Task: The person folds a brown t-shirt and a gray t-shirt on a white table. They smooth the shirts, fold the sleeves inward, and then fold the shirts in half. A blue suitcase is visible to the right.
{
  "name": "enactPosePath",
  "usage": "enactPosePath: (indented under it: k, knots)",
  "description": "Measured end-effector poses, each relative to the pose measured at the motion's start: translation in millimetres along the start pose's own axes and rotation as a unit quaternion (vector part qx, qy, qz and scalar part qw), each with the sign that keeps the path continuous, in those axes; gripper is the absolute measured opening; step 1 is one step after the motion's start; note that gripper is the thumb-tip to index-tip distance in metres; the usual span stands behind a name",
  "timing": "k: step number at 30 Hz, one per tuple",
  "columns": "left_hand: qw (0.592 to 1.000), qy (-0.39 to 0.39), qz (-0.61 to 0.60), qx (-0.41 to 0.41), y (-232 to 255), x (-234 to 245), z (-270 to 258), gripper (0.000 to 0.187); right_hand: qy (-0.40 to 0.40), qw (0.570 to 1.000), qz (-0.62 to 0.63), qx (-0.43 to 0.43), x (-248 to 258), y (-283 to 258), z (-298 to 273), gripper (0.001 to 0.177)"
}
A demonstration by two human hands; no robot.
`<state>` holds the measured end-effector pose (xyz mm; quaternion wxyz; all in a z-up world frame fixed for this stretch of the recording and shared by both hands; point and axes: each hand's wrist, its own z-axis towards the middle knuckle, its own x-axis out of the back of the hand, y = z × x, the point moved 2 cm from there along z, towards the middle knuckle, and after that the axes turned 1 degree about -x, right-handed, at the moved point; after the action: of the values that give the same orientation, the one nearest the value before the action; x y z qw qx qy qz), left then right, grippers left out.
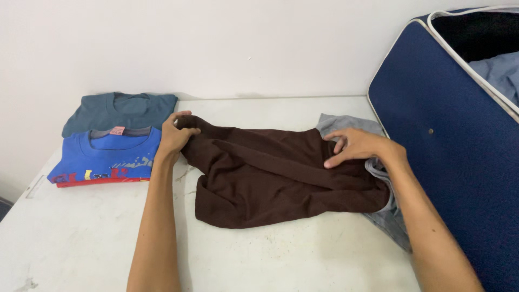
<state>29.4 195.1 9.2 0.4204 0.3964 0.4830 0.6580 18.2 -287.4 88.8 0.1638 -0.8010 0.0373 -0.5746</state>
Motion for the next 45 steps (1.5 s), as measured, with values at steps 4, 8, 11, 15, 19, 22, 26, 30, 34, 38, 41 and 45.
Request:
enactPosePath:
  k: [4,8,11,15,19,22,26,30,34,38,41,45]
  knots:
    - [0.999,-0.027,-0.010,0.035,-2.5,-2.4,-2.2,0.069,0.141,0.979,0.124,-0.074,9.4,50.1,23.1,0.066]
    - [0.997,-0.030,-0.073,0.023,-14.3,-7.4,8.3,0.052,0.375,0.925,0.035,0.057,-17.5,110.9,73.1,0.059]
    - [0.998,0.009,-0.038,0.057,-16.5,-0.3,7.9,0.049,0.391,0.918,0.026,0.060,-27.3,129.8,93.2,0.064]
    - [0.996,0.030,-0.052,0.059,1.3,-1.4,-3.1,0.051,0.272,0.959,0.054,-0.061,-15.5,104.7,71.8,0.053]
    - [0.997,0.010,-0.066,-0.030,12.0,-8.8,-9.3,0.056,0.189,0.958,0.187,-0.103,4.0,74.1,45.9,0.030]
    - [0.993,-0.038,-0.041,-0.104,10.4,-9.3,-0.7,0.044,0.185,0.959,0.213,-0.014,21.1,58.7,55.2,0.033]
    - [0.996,-0.045,-0.041,-0.072,2.1,-10.5,-0.1,0.037,0.375,0.912,0.115,0.121,51.9,37.3,51.2,0.038]
    - [0.995,-0.012,-0.070,-0.067,5.3,-12.0,-6.8,0.036,0.514,0.850,0.093,0.071,43.3,18.8,35.5,0.037]
    - [0.997,-0.006,-0.035,-0.067,10.5,-13.0,-14.9,0.039,0.462,0.871,0.060,0.153,3.5,21.8,52.8,0.082]
    - [0.996,-0.007,-0.029,-0.086,8.9,-13.8,-11.5,0.044,0.368,0.922,-0.010,0.121,-20.9,36.3,71.1,0.087]
    - [0.994,0.024,0.039,-0.103,2.6,-13.8,-10.0,0.046,0.331,0.941,-0.017,0.060,-30.1,29.1,65.0,0.077]
    - [0.982,0.048,0.092,-0.155,-6.5,-13.7,-7.9,0.044,0.366,0.930,-0.018,0.022,-33.4,18.2,52.9,0.059]
